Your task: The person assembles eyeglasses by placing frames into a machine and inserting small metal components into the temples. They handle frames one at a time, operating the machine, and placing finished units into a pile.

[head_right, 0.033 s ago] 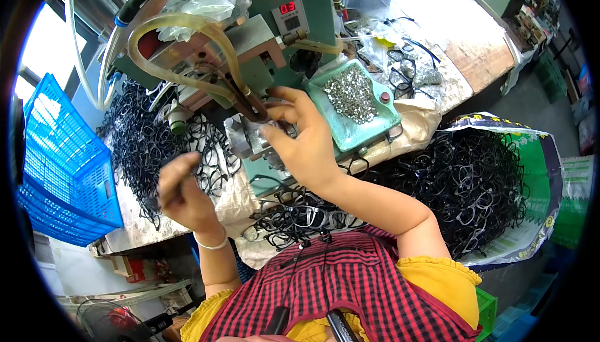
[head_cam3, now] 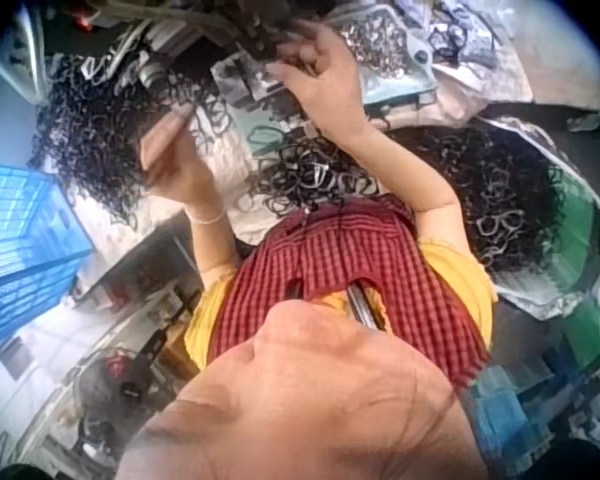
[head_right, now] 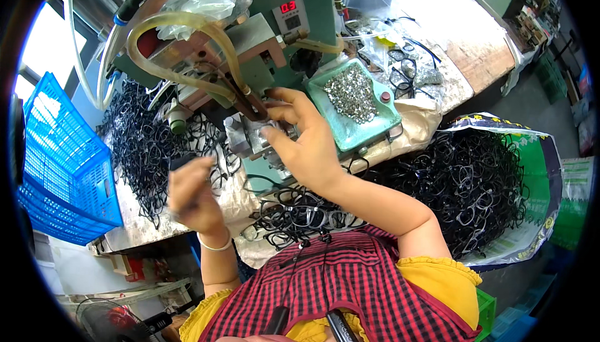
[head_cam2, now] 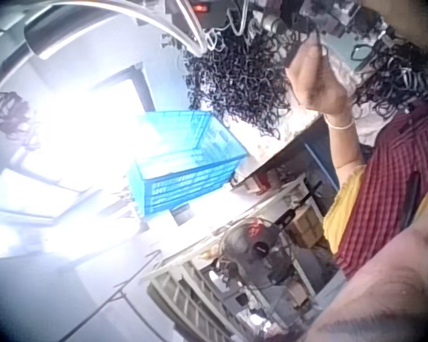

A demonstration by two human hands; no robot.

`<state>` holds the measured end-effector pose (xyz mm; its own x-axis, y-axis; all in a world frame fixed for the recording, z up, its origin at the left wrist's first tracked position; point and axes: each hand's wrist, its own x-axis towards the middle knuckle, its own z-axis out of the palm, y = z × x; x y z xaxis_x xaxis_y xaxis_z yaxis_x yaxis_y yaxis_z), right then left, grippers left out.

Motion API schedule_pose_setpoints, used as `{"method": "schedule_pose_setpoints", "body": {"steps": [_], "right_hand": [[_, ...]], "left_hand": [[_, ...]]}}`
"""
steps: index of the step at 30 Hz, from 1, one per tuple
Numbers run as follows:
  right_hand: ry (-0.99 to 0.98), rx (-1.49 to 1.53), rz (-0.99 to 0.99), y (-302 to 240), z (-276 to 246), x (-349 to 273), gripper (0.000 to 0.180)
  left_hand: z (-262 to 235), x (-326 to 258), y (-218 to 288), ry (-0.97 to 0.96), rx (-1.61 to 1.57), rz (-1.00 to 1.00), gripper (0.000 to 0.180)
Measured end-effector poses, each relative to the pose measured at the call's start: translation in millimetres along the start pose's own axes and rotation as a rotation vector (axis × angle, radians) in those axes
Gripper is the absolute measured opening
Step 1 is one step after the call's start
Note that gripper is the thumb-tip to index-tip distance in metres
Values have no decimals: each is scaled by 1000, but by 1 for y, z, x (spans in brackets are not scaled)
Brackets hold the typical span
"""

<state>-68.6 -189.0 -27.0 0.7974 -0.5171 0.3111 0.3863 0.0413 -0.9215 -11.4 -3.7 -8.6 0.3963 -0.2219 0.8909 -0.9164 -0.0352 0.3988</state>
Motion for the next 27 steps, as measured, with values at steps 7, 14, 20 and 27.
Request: {"method": "schedule_pose_setpoints", "body": {"steps": [7, 14, 20, 27], "right_hand": [[63, -1355, -146, 68, -109, 36, 31], [128, -1215, -319, 90, -137, 35, 13], [153, -1188, -418, 85, -120, 39, 9], [190, -1112, -392, 77, -118, 32, 9]], "left_hand": [[32, -8, -3, -462, 70, 228, 34], [30, -6, -5, -467, 29, 182, 34], [30, -36, 12, -353, 103, 39, 34], [-71, -6, -29, 324, 585, -256, 24]]}}
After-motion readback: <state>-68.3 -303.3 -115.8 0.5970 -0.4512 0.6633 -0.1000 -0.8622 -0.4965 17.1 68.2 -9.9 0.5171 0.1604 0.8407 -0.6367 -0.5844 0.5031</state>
